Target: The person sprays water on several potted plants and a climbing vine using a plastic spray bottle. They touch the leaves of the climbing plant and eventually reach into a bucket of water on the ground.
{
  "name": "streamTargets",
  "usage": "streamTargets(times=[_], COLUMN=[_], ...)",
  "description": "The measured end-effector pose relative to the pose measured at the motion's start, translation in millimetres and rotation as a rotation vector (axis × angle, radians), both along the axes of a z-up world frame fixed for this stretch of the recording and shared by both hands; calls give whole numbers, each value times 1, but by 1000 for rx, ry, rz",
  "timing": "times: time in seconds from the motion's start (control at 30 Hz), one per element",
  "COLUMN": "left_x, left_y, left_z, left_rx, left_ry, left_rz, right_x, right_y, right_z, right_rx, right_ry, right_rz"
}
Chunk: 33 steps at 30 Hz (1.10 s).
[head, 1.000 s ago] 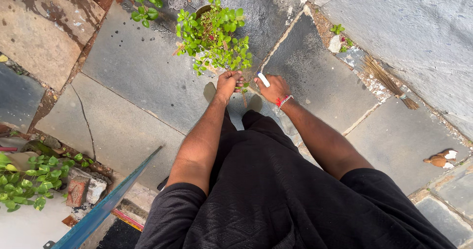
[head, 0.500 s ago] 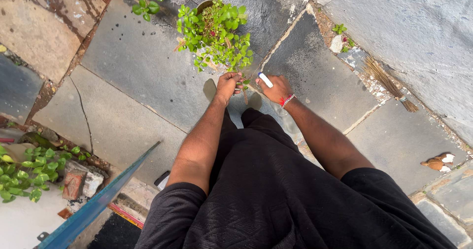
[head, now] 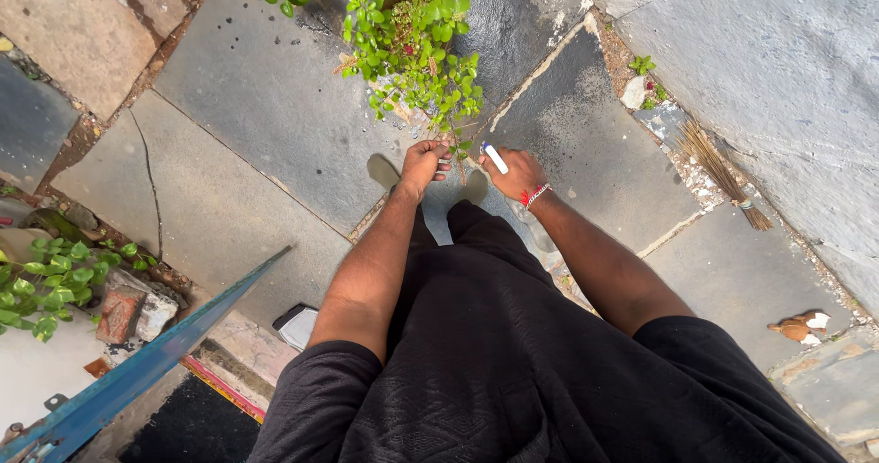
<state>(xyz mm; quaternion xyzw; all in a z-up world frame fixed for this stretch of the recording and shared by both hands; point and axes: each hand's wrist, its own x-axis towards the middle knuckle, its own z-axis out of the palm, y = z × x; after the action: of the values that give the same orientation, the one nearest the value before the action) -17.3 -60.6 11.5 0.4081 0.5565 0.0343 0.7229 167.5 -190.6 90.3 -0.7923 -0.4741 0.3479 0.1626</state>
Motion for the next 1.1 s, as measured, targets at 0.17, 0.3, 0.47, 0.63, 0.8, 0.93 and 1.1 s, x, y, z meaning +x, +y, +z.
streamTargets(times=[0.17, 0.3, 0.47, 0.63, 0.8, 0.93, 1.1], left_x=[-5, -9, -13, -20, -33, -45, -66], left_y=[-2, -1, -1, 1, 3, 8, 10], left_z=[-4, -3, -6, -10, -7, -12, -23], left_rx=[-3, -14, -22, -23, -21, -17, 7], left_ry=[-17, 4, -22, -60, -71, -102, -99], left_rz=[7, -17, -50, -85, -120, -128, -157], right_x=[-7, -16, -33, -54, -75, -86, -102], right_y=[-18, -36, -50, -50, -54, -62, -75], right_z=[-16, -28, -30, -30, -37, -48, -64], right_rx=[-46, -21, 24, 70, 110, 69, 81], right_ry=[-40, -88, -115, -109, -130, -204, -234], right_rz=[44, 64, -16, -109, -191, -192, -268])
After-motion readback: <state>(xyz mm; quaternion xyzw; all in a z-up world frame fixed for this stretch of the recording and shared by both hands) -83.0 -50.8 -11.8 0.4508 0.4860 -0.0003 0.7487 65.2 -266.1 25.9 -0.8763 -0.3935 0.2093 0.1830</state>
